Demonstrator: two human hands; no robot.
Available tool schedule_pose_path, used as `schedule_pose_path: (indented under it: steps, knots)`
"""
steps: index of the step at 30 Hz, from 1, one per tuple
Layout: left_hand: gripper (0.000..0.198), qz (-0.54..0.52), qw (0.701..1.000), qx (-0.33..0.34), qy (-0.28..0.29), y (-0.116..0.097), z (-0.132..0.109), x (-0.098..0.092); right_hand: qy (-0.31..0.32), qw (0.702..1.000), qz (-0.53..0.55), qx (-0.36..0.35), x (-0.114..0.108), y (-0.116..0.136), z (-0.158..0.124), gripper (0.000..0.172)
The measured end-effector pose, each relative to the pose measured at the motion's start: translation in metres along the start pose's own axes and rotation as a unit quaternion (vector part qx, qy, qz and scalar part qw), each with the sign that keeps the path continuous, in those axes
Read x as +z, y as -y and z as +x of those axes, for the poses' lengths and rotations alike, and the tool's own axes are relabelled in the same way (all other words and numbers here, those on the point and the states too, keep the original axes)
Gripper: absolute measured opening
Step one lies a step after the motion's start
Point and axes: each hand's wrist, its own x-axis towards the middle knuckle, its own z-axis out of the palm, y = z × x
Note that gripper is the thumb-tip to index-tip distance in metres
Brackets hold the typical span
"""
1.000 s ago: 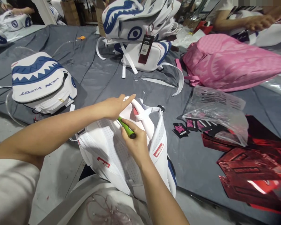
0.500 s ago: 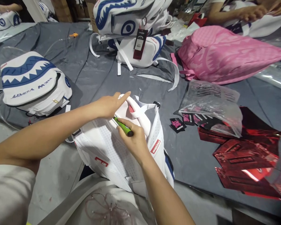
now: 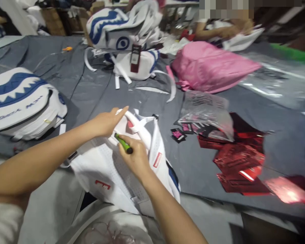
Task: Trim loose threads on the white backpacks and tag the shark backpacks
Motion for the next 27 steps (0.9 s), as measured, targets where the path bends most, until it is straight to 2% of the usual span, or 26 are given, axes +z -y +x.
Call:
schedule_pose_path:
  steps: [4,6,7,9,11,12,13,14,15,18,20,22,25,27]
  knots:
    - [0.088,0.015,1.0,-0.016,0.0,0.001,0.003,0.004,0.015,0.999,-0.003,0.046,0.002,0.009,0.005,0.029]
    - [0.087,0.025,1.0,-0.016,-0.006,0.004,0.004,0.006,0.036,0.996,0.014,0.082,-0.011,0.016,0.005,0.022]
    - [0.086,0.027,1.0,-0.012,-0.009,0.005,0.005,0.007,0.031,0.996,0.042,0.079,-0.022,0.018,0.003,0.018]
    - [0.086,0.025,1.0,-0.004,-0.014,0.007,0.004,0.008,-0.043,0.993,0.105,0.025,-0.052,0.016,-0.005,0.015]
    - [0.085,0.016,1.0,-0.002,-0.016,0.008,0.004,0.007,-0.182,0.978,0.099,-0.019,-0.088,-0.001,-0.014,0.017]
    - [0.085,0.011,1.0,-0.004,-0.015,0.008,0.004,0.007,-0.25,0.967,0.046,0.001,-0.105,-0.016,-0.016,0.021]
    - [0.086,0.006,1.0,-0.005,-0.015,0.007,0.004,0.007,-0.284,0.956,-0.047,0.052,-0.121,-0.034,-0.016,0.026]
    - [0.087,0.001,1.0,-0.005,-0.014,0.006,0.004,0.007,-0.256,0.943,-0.168,0.131,-0.134,-0.054,-0.014,0.028]
    - [0.088,-0.003,1.0,-0.002,-0.014,0.006,0.004,0.007,-0.175,0.915,-0.288,0.223,-0.144,-0.075,-0.009,0.029]
    - [0.09,-0.009,1.0,0.006,-0.019,0.003,0.004,0.006,-0.109,0.864,-0.377,0.315,-0.156,-0.127,0.012,0.03]
    - [0.09,-0.012,1.0,0.004,-0.025,0.002,0.002,0.005,-0.104,0.843,-0.405,0.338,-0.152,-0.147,0.025,0.038]
    - [0.089,-0.015,0.999,-0.001,-0.03,0.001,-0.001,0.005,-0.084,0.828,-0.434,0.345,-0.147,-0.155,0.03,0.04]
    - [0.09,-0.017,0.999,0.002,-0.033,0.0,-0.004,0.005,-0.033,0.821,-0.456,0.342,-0.145,-0.156,0.025,0.024]
    - [0.09,-0.015,1.0,0.002,-0.028,0.0,-0.005,0.006,-0.003,0.817,-0.461,0.347,-0.148,-0.154,0.019,0.02]
